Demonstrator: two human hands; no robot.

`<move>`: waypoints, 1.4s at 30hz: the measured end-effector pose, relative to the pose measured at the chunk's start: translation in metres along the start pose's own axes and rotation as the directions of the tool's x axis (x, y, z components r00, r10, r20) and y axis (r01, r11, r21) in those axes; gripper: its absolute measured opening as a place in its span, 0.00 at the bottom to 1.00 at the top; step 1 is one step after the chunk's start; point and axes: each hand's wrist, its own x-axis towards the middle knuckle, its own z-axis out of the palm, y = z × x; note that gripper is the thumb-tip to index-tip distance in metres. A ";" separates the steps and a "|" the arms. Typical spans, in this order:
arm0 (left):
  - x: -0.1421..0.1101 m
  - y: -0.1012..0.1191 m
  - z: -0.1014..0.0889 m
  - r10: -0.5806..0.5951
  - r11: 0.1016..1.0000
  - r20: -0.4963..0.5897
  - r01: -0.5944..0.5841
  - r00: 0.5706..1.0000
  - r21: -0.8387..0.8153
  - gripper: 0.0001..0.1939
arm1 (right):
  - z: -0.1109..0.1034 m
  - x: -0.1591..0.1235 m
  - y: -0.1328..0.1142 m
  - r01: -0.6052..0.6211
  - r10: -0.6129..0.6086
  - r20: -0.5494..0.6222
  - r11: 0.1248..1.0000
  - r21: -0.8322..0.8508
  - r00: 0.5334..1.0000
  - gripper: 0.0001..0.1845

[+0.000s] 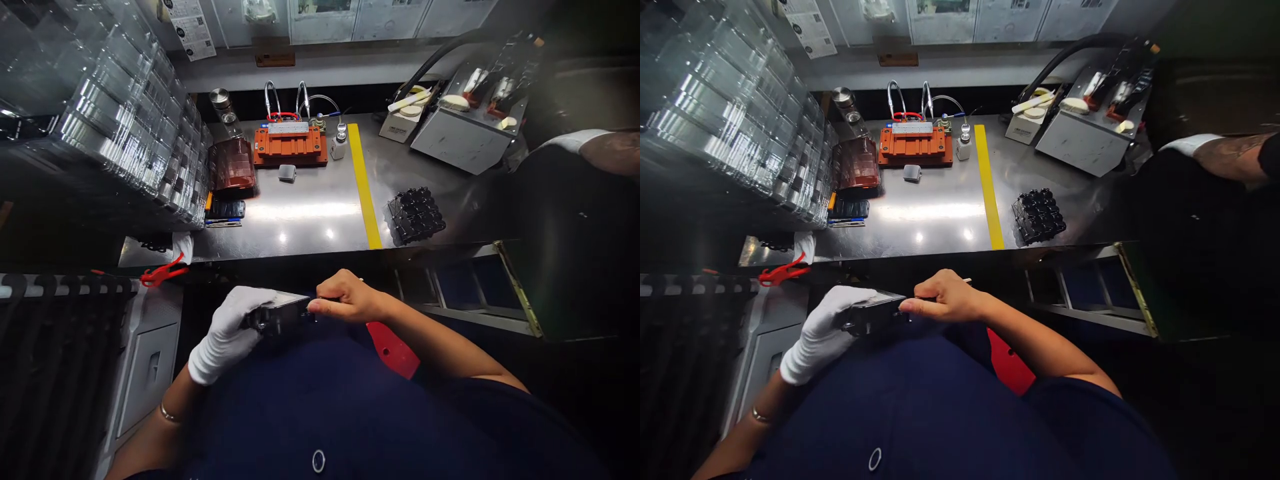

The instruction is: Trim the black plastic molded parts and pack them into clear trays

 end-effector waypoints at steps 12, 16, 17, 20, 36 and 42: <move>0.021 -0.003 -0.018 -0.053 0.994 0.185 0.071 0.981 -0.089 0.28 | -0.007 0.039 -0.007 0.361 -0.392 0.041 0.794 -0.489 0.919 0.30; 0.020 -0.007 -0.015 -0.001 0.995 0.157 0.017 0.988 -0.102 0.29 | -0.004 0.041 -0.006 0.343 -0.407 0.009 0.759 -0.553 0.914 0.31; 0.019 -0.008 -0.014 0.010 0.995 0.152 0.006 0.988 -0.103 0.29 | -0.003 0.041 -0.006 0.329 -0.407 -0.014 0.758 -0.563 0.913 0.32; 0.018 -0.008 -0.012 0.033 0.994 0.135 -0.019 0.990 -0.104 0.31 | -0.002 0.043 -0.006 0.295 -0.403 -0.059 0.755 -0.586 0.913 0.33; 0.023 -0.008 -0.008 -0.008 0.999 0.108 0.014 0.994 -0.049 0.34 | 0.001 0.045 0.001 0.260 -0.312 -0.016 0.819 -0.512 0.950 0.32; 0.024 -0.009 -0.007 -0.015 1.000 0.143 0.018 0.990 -0.022 0.36 | -0.001 0.042 0.004 0.244 -0.229 0.087 0.929 -0.277 0.970 0.31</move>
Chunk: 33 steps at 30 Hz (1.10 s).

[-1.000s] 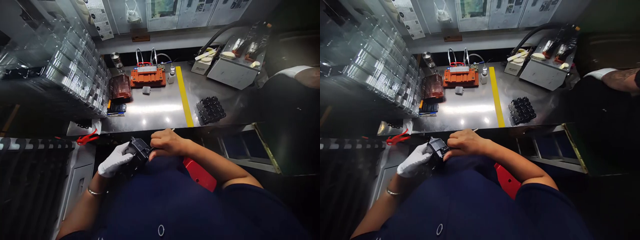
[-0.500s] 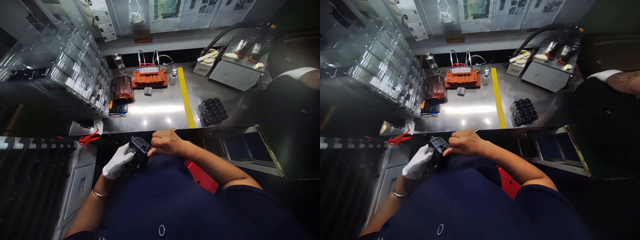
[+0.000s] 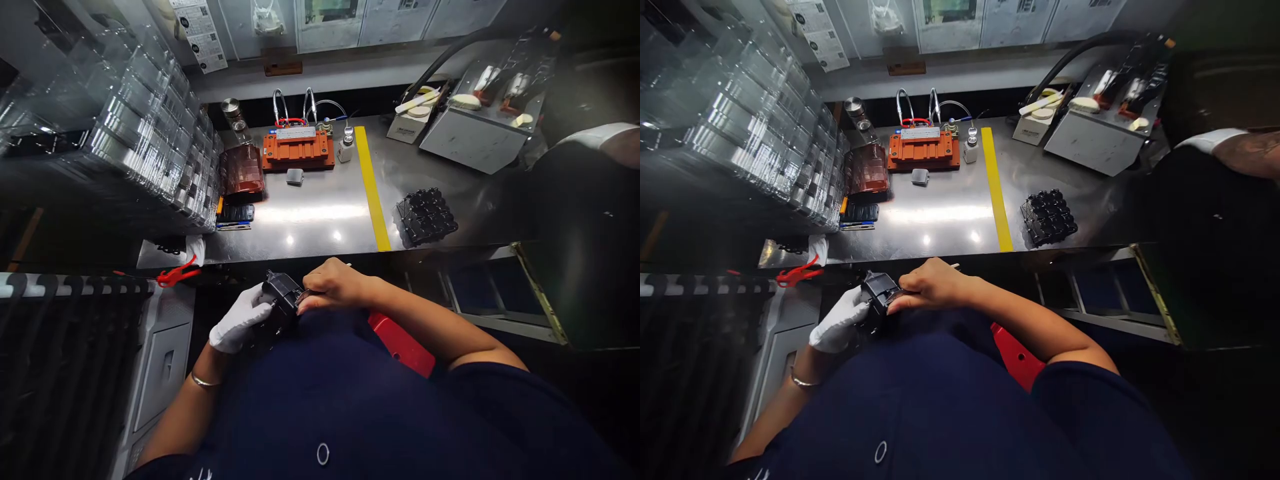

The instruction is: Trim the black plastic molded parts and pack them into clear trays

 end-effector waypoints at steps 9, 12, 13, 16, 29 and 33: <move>0.003 0.020 -0.002 -0.083 0.996 0.010 0.083 0.997 -0.038 0.29 | -0.007 -0.003 -0.003 -0.321 0.337 0.055 0.818 0.477 0.940 0.28; 0.008 0.028 -0.002 -0.031 0.999 -0.120 0.036 0.992 0.037 0.25 | -0.001 0.001 -0.007 -0.489 0.482 0.142 0.742 0.459 0.865 0.22; 0.010 0.028 -0.001 0.030 0.998 -0.241 -0.017 0.970 0.055 0.25 | 0.002 0.002 -0.007 -0.516 0.535 0.104 0.718 0.467 0.838 0.22; 0.012 0.022 0.005 0.194 0.975 -0.718 -0.214 0.668 0.064 0.31 | 0.016 0.000 -0.003 -0.529 0.686 -0.106 0.641 0.556 0.720 0.24; 0.010 0.020 0.051 -0.537 0.265 -0.147 0.001 0.830 -0.964 0.15 | 0.055 -0.011 -0.002 -0.294 0.673 -0.401 0.675 0.677 0.622 0.29; 0.006 0.021 0.056 -0.568 0.265 -0.104 0.062 0.816 -0.962 0.14 | 0.058 -0.019 -0.002 -0.240 0.626 -0.455 0.718 0.653 0.634 0.20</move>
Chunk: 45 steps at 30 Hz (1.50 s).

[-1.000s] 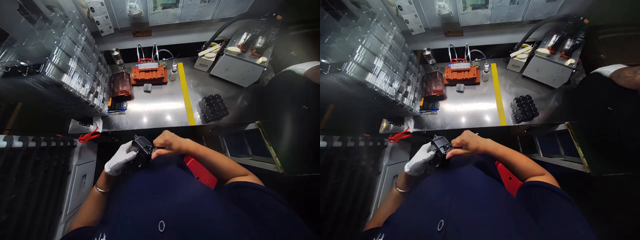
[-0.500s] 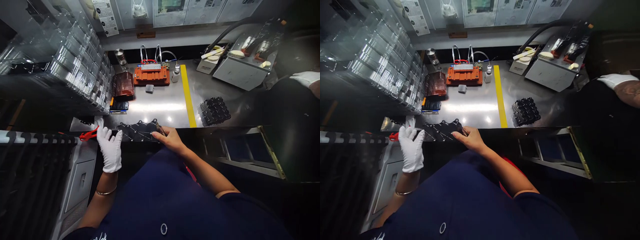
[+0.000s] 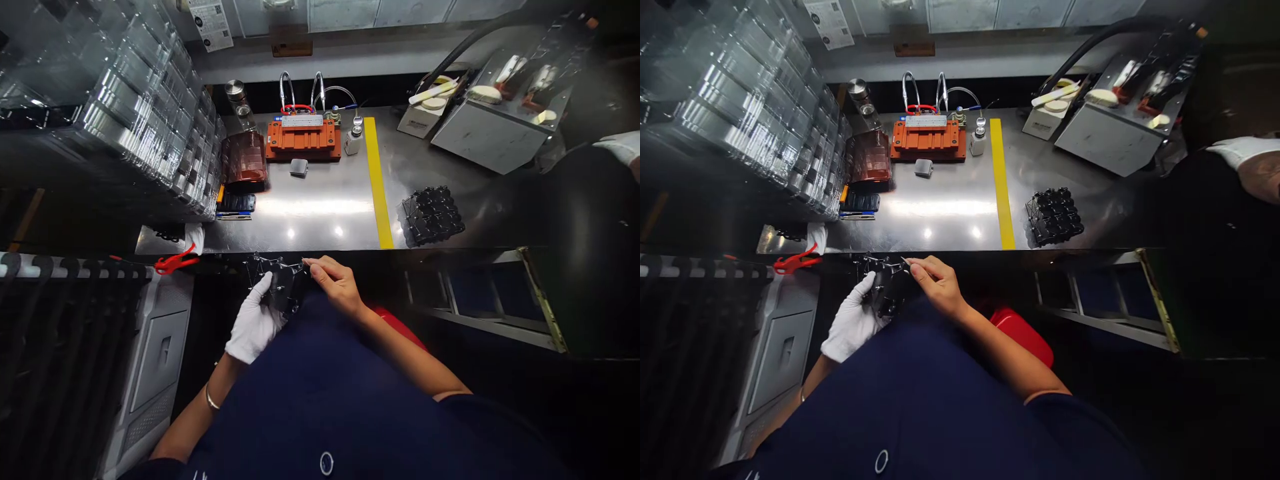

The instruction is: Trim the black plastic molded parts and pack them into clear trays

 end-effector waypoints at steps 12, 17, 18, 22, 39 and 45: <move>0.002 -0.002 -0.003 0.001 0.997 -0.007 0.000 1.000 0.073 0.14 | 0.005 -0.013 0.008 0.120 -0.117 -0.112 0.993 0.024 0.987 0.11; 0.000 -0.001 -0.008 0.014 0.992 0.019 -0.016 1.000 0.129 0.15 | 0.009 -0.008 0.016 0.075 -0.075 -0.154 0.997 -0.009 0.985 0.12; -0.002 -0.001 -0.010 0.003 0.990 0.029 -0.007 1.000 0.142 0.16 | 0.007 -0.006 0.019 0.040 -0.042 -0.174 0.999 -0.012 0.984 0.14; -0.008 -0.002 -0.019 -0.069 0.981 0.061 0.057 0.996 0.184 0.16 | -0.004 0.000 0.021 -0.066 0.057 -0.266 0.998 -0.023 0.962 0.18; 0.004 0.008 -0.023 -0.035 0.997 0.110 0.027 0.993 0.076 0.13 | 0.008 -0.013 -0.005 0.139 -0.139 -0.001 0.989 -0.045 0.990 0.13; 0.003 0.003 -0.035 -0.140 0.965 0.174 0.095 0.975 0.244 0.13 | 0.006 0.001 0.011 0.046 -0.059 -0.106 0.992 -0.116 0.993 0.17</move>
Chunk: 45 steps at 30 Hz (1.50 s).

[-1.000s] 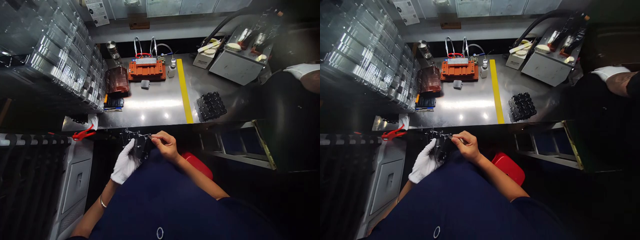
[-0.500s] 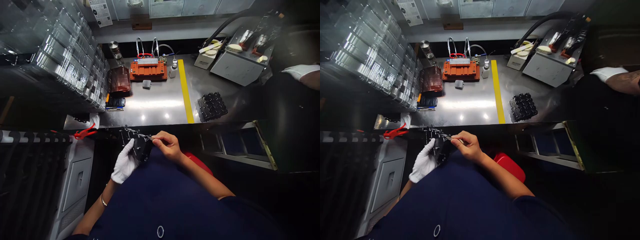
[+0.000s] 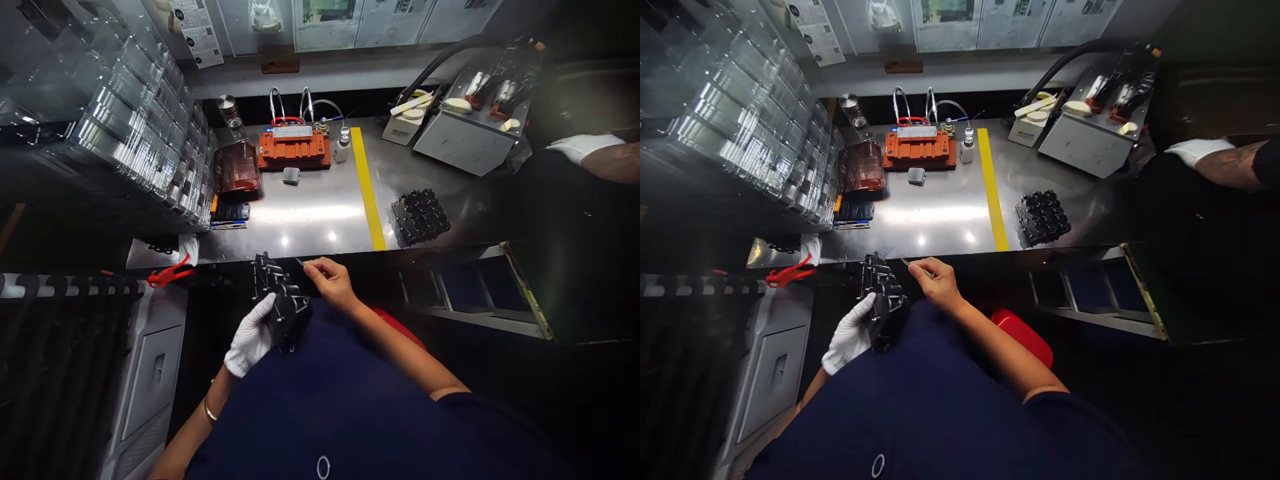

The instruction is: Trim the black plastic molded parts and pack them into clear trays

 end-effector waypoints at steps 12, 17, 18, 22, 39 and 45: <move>-0.002 0.028 0.002 0.340 0.851 0.213 -0.396 0.916 0.345 0.23 | -0.030 0.005 -0.043 0.594 -0.405 0.624 0.795 -0.121 0.669 0.30; 0.002 0.024 0.001 0.323 0.847 0.230 -0.389 0.918 0.362 0.21 | -0.029 0.009 -0.037 0.679 -0.473 0.599 0.715 -0.167 0.646 0.33; 0.003 0.023 0.001 0.327 0.851 0.229 -0.391 0.917 0.350 0.21 | -0.028 0.009 -0.036 0.688 -0.489 0.589 0.706 -0.168 0.644 0.32; 0.004 0.020 0.000 0.352 0.878 0.215 -0.401 0.911 0.261 0.24 | -0.025 0.012 -0.037 0.710 -0.537 0.520 0.670 -0.216 0.665 0.31; 0.007 0.000 0.007 0.204 0.976 0.038 -0.201 0.978 -0.080 0.17 | -0.022 0.018 -0.034 0.734 -0.557 0.478 0.541 -0.411 0.679 0.30; 0.005 0.001 0.014 0.212 0.970 0.016 -0.208 0.977 -0.125 0.18 | -0.023 0.020 -0.035 0.657 -0.511 0.414 0.598 -0.459 0.753 0.31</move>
